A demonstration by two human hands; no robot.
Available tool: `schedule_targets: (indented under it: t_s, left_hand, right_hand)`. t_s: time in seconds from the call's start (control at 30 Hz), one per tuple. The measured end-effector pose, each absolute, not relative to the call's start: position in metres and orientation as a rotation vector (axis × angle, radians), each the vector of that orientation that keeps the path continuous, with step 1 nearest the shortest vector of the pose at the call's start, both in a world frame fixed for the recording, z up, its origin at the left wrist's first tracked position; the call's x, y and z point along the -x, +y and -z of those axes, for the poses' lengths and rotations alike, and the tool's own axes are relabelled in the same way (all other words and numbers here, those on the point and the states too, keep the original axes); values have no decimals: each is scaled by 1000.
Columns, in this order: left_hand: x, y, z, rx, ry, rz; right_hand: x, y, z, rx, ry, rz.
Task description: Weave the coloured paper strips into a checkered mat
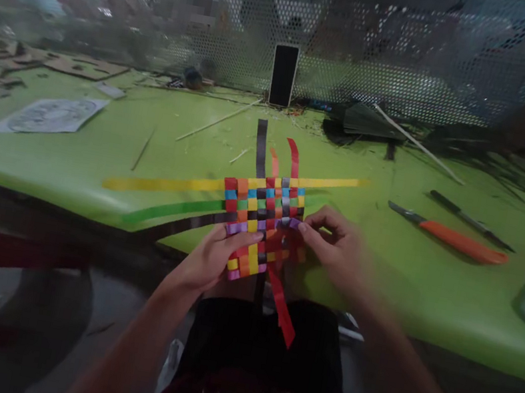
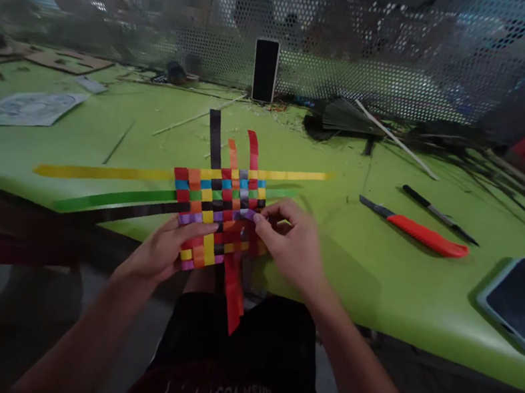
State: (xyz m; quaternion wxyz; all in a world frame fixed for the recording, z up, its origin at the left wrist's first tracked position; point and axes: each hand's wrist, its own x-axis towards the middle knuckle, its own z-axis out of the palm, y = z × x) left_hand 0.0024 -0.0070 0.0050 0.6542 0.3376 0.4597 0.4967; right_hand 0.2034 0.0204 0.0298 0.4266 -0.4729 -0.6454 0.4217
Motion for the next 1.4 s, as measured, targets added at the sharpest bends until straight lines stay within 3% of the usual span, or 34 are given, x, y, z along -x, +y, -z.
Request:
schedule_targets:
  t_s: [0.27, 0.73, 1.4]
  left_hand:
    - [1, -5, 0, -746, 1048, -1140]
    - [5, 0, -6, -630, 1011, -1137]
    - [11, -1, 6, -910, 1007, -1053]
  right_hand:
    - [-202, 27, -20, 1240, -1735, -846]
    - [-211, 27, -24, 1065, -1537, -1263]
    - [-218, 36, -51, 1235, -2156, -958]
